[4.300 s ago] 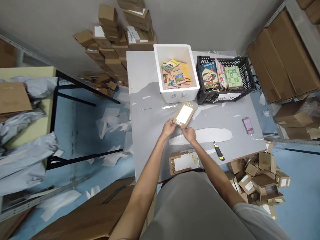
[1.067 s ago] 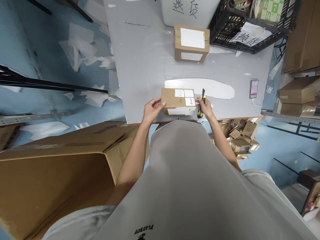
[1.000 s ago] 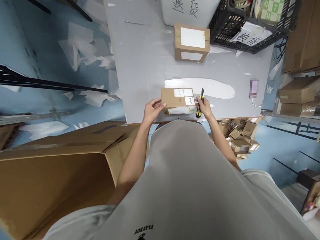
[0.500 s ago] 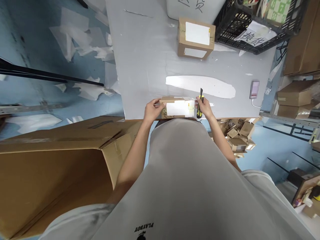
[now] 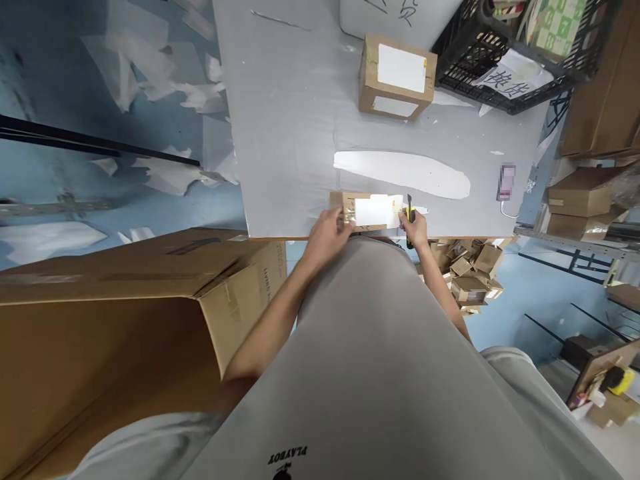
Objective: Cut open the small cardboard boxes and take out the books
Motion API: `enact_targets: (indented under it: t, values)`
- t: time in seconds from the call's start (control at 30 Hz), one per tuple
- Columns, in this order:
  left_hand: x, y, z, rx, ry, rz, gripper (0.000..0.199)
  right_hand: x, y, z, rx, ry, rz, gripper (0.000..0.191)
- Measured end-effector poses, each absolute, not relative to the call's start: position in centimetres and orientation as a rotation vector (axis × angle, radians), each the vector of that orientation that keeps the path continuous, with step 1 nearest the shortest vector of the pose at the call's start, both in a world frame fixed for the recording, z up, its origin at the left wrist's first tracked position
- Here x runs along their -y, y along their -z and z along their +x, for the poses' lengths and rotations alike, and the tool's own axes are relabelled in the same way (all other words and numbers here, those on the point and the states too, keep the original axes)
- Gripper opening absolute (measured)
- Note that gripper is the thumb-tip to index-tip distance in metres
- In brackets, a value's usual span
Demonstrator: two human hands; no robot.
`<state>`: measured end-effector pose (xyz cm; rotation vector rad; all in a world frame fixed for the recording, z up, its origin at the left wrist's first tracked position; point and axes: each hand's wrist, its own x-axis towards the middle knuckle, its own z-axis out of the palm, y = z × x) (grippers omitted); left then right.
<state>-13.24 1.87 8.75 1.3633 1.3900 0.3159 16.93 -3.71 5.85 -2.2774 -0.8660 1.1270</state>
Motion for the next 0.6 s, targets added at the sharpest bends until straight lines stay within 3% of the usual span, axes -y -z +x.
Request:
enact_targets:
  t: [0.17, 0.3, 0.6]
  values:
    - [-2.0, -14.3, -9.3, -0.984, -0.256, 1.572, 0.058, 4.0, -5.3, 19.6, 0.675, -1.064, -2.348, 0.039]
    - [-1.7, -16.0, -6.9, -0.801, -0.159, 1.686, 0.054, 3.7, -5.2, 20.4, 0.591, -1.039, -2.373, 0.030]
    - [-3.5, -11.8, -12.1, -1.168, -0.402, 1.429, 0.047, 4.6, -5.0, 17.6, 0.564, -1.112, -2.284, 0.041]
